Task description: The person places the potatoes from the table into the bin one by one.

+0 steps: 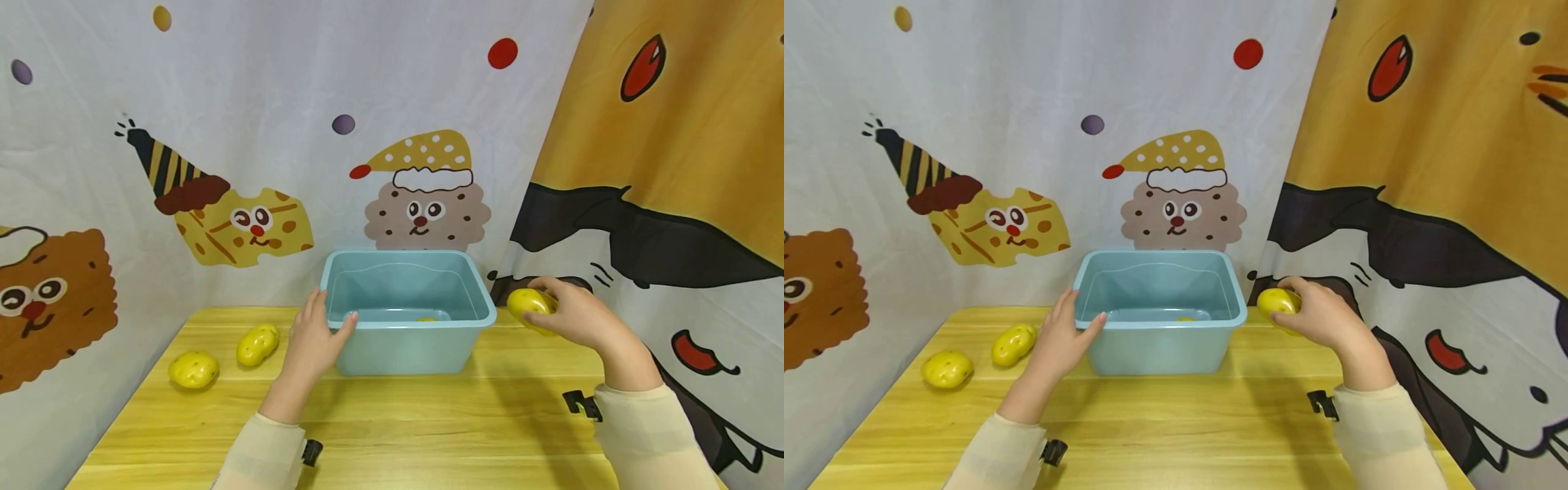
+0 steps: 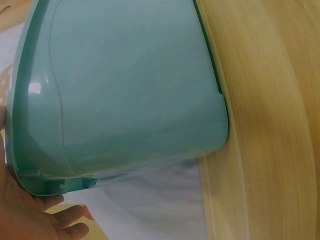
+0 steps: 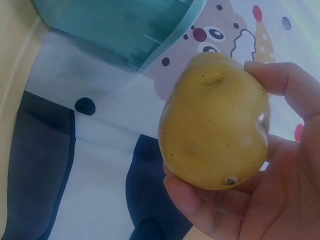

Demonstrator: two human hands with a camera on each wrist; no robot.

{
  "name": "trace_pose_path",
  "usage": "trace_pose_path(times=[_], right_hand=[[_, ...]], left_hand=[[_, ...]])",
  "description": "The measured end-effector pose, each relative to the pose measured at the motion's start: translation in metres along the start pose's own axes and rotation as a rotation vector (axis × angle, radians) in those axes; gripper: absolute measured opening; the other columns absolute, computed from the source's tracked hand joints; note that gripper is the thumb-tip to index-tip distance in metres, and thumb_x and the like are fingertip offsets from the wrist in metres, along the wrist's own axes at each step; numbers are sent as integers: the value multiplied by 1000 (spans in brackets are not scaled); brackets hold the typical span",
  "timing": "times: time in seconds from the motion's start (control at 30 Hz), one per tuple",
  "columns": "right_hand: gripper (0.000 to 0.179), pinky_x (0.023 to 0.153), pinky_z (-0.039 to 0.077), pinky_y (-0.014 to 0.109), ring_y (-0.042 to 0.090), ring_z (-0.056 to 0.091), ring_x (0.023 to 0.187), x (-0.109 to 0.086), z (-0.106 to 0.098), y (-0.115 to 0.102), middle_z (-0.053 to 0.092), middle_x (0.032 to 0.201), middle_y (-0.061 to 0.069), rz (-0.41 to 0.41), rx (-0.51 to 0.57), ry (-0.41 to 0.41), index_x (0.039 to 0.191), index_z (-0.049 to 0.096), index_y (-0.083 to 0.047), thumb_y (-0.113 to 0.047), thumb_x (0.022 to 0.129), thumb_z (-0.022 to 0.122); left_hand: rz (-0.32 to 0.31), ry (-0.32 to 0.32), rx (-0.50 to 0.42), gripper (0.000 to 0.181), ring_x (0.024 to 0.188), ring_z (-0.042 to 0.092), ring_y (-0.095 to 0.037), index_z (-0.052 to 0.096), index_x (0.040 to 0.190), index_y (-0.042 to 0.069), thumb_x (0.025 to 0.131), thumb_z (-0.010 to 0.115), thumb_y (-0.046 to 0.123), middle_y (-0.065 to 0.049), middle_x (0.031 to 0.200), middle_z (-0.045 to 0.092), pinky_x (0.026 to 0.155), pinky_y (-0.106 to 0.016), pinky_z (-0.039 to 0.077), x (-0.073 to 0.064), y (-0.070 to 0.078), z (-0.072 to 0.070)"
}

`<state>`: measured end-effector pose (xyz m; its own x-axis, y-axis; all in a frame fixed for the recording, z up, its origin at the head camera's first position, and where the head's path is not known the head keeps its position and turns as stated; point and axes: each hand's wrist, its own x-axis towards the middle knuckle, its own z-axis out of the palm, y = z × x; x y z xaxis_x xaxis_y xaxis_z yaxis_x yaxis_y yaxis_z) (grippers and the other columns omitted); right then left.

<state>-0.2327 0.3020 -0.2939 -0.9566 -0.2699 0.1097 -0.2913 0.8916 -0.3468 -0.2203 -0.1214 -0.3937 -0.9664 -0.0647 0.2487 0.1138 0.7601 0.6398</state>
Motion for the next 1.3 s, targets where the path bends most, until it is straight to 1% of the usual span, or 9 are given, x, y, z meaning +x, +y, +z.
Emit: trace_pose_path(times=[0.43, 0.77, 1.0, 1.13, 1.3], right_hand=[[60, 65, 45, 35, 21, 56, 77, 2, -6, -9, 66, 108, 14, -5, 4, 3, 134, 53, -6, -38, 89, 75], [57, 65, 45, 34, 22, 56, 78, 5, -12, -19, 64, 104, 11, -3, 19, -15, 132, 52, -11, -42, 89, 73], [57, 65, 44, 34, 22, 56, 78, 10, -15, -25, 64, 103, 11, -5, -3, -12, 132, 53, -10, -43, 89, 73], [54, 64, 43, 34, 22, 55, 76, 13, -16, -28, 64, 100, 9, -13, -14, -10, 130, 55, -11, -42, 89, 73], [53, 64, 43, 34, 21, 55, 76, 16, -16, -31, 64, 98, 8, -30, -9, -16, 128, 56, -10, -41, 89, 73]], left_hand=[[2, 4, -6, 87, 145, 24, -45, 25, 155, -1, 97, 56, 56, -20, 164, 16, 114, -67, 20, 0, 0, 0], [6, 2, 0, 88, 145, 24, -46, 25, 155, -1, 96, 55, 57, -19, 164, 16, 114, -67, 20, 0, -1, 0], [5, 4, 2, 87, 144, 25, -46, 25, 155, -1, 97, 55, 55, -20, 164, 16, 114, -67, 21, 0, -1, 0], [5, 3, 2, 88, 145, 24, -46, 25, 155, -1, 97, 55, 56, -20, 164, 16, 114, -67, 20, 0, 0, 0], [5, 4, 0, 87, 145, 24, -46, 25, 155, -1, 97, 56, 55, -20, 164, 16, 114, -67, 20, 0, 0, 0]])
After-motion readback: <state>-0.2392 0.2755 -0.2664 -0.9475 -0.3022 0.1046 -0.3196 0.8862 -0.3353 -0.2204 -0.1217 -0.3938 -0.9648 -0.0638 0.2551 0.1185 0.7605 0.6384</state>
